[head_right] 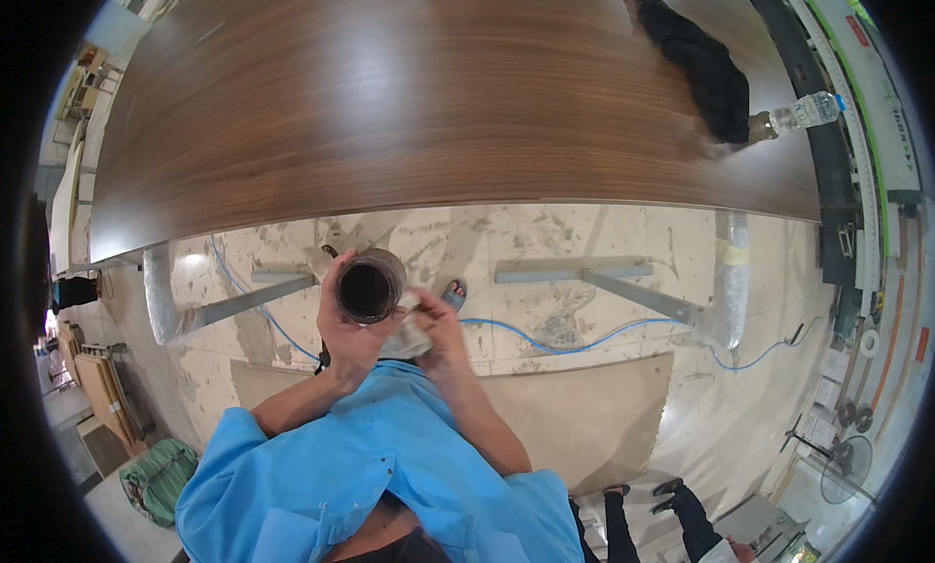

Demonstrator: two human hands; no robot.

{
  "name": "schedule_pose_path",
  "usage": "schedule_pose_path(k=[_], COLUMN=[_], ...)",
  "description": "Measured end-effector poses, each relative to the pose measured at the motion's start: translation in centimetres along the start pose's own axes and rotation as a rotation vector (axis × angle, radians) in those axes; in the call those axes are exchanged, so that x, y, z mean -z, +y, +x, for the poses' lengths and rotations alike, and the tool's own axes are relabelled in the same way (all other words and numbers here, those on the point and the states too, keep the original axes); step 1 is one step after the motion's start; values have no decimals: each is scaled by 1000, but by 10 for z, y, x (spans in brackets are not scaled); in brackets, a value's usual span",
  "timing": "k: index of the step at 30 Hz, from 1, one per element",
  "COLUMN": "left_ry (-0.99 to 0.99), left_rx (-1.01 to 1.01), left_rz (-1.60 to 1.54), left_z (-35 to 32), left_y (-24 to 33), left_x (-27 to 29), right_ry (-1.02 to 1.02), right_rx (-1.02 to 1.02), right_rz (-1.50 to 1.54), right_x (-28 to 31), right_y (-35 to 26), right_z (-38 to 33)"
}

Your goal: The person applies a dark liquid finish to the edge of a large wooden tabletop using a small brush and a cloth. They repeatedly dip the brush into a container, apply the finish along the edge, and wipe the surface with a cloth. Another person stands nearby and occasionally touches the table.

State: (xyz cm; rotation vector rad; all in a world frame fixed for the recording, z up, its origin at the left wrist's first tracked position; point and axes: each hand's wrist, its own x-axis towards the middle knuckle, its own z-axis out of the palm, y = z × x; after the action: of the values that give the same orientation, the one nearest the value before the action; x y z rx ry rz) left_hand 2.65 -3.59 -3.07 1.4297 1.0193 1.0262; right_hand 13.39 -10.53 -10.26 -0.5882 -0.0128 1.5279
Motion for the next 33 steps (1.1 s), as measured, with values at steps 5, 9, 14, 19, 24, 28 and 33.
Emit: schedule_pose_path(k=[5, 9, 14, 19, 24, 28, 33], left_ry=[5, 94, 355, 638, 748, 688, 511], left_rx=[-69, -48, -11, -89, -126, -135, -91], left_rz=[119, 191, 148, 270, 343, 431, 175], left_z=[1, -4, -16, -36, -55, -50, -39], left_y=[8, 14, 18, 20, 25, 18, 11], left_x=[-5, 11, 41, 73, 89, 83, 58], right_ry=[503, 779, 463, -25, -228, -227, -213], right_rx=[807, 1115, 1127, 1062, 1019, 1159, 1099], right_rz=[-364, -755, -789, -1092, -1132, -1475, -1970], right_x=[13, 13, -6, -86, -123, -110, -100], right_y=[-122, -141, -21, 101, 72, -3, -51], right_z=[15, 66, 106, 124, 104, 108, 127])
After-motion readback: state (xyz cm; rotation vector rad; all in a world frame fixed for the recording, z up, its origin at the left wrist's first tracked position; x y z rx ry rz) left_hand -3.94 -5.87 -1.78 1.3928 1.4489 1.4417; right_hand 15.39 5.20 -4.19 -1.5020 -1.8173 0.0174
